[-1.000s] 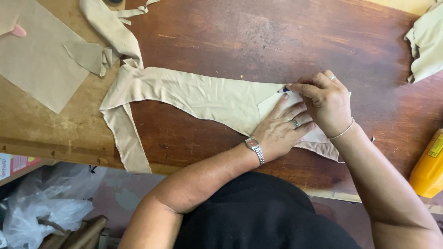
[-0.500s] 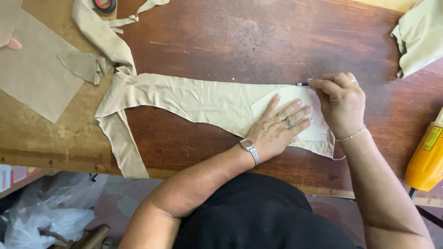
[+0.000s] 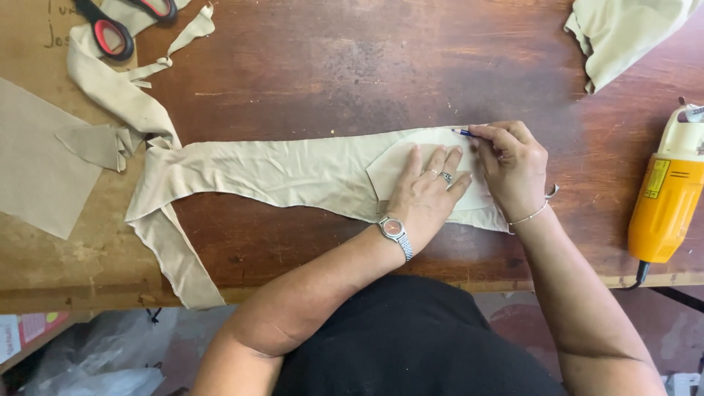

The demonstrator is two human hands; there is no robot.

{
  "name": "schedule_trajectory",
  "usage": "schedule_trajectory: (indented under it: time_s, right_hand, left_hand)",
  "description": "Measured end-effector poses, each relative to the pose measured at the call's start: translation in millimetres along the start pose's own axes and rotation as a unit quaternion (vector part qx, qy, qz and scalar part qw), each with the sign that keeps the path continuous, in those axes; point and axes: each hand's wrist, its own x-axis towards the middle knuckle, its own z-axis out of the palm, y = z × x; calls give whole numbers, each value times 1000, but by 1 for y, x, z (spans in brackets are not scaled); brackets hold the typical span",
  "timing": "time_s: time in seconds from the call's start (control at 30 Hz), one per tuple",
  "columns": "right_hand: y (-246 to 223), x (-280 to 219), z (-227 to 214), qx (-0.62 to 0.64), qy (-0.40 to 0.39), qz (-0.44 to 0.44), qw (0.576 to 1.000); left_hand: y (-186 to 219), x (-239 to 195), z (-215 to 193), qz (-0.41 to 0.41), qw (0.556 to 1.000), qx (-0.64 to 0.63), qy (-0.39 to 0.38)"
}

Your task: Cutting and tracing fabric components for garment production using scissors, a pen, and an electric rotary cutter.

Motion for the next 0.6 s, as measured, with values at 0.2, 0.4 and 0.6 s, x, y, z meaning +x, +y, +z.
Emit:
schedule_trajectory:
  time_s: [0.2, 0.4, 0.6]
  right_hand:
    - [-2, 2, 1, -41, -12, 2, 999]
    - [3, -9, -3, -67, -8, 17, 998]
    - [21, -29, -7, -95, -1, 38, 995]
  left_hand:
    - [-5, 7, 13, 11, 999, -37, 27]
    - [4, -3, -19, 4, 1000, -4, 11]
    - [9, 0, -39, 4, 997, 6, -72]
